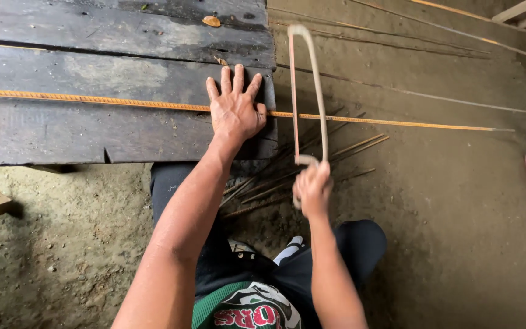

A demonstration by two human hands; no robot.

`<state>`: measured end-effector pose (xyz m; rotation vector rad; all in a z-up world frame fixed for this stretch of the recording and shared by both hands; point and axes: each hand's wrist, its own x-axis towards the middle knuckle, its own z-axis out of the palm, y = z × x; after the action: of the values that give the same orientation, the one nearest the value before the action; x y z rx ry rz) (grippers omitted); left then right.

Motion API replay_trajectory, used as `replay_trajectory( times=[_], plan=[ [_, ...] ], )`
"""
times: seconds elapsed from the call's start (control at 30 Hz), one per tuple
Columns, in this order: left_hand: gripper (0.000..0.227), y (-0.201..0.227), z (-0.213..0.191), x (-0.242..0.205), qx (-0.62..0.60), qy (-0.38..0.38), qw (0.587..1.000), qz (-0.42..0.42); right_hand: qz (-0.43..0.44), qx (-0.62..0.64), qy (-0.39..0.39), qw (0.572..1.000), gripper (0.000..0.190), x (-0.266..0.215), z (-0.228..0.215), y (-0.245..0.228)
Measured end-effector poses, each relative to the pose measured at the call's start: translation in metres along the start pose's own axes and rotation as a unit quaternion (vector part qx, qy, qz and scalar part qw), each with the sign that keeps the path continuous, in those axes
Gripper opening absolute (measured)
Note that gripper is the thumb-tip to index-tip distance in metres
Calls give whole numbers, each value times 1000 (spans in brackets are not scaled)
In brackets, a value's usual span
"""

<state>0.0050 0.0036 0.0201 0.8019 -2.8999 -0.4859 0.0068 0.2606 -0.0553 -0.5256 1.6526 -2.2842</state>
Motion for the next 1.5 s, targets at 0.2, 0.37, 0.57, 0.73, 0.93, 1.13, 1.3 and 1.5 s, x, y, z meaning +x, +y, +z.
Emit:
replay_trajectory(
  times=[0.2, 0.37, 0.57, 0.73, 0.93, 1.13, 1.3, 1.5],
  plan=[
    [71, 1, 1, 0, -4, -4, 1000, 5, -15, -125, 68, 990, 70, 17, 47, -34],
    [70, -10, 30, 7, 16, 132, 990, 46, 137, 109, 1, 985, 16, -134, -143, 87],
    [71, -9, 25, 5, 8, 122, 991, 46, 80, -142, 96, 982, 60, -107, -4, -44],
    [69, -9, 32, 7, 9, 130, 990, 43, 45, -84, 68, 993, 47, 15, 24, 8],
    [68, -8, 30, 8, 4, 134, 990, 44, 9, -103, 40, 994, 61, -18, 26, -21],
    [70, -11, 35, 8, 1, 144, 989, 43, 109, -71, 71, 989, 48, -132, -32, -20],
    [70, -12, 26, 10, -5, 182, 982, 53, 227, 191, 3, 955, 70, -84, -70, 38],
    [69, -6, 21, 4, 6, 126, 991, 44, 39, -72, 78, 994, 60, 32, 46, -18]
  ],
)
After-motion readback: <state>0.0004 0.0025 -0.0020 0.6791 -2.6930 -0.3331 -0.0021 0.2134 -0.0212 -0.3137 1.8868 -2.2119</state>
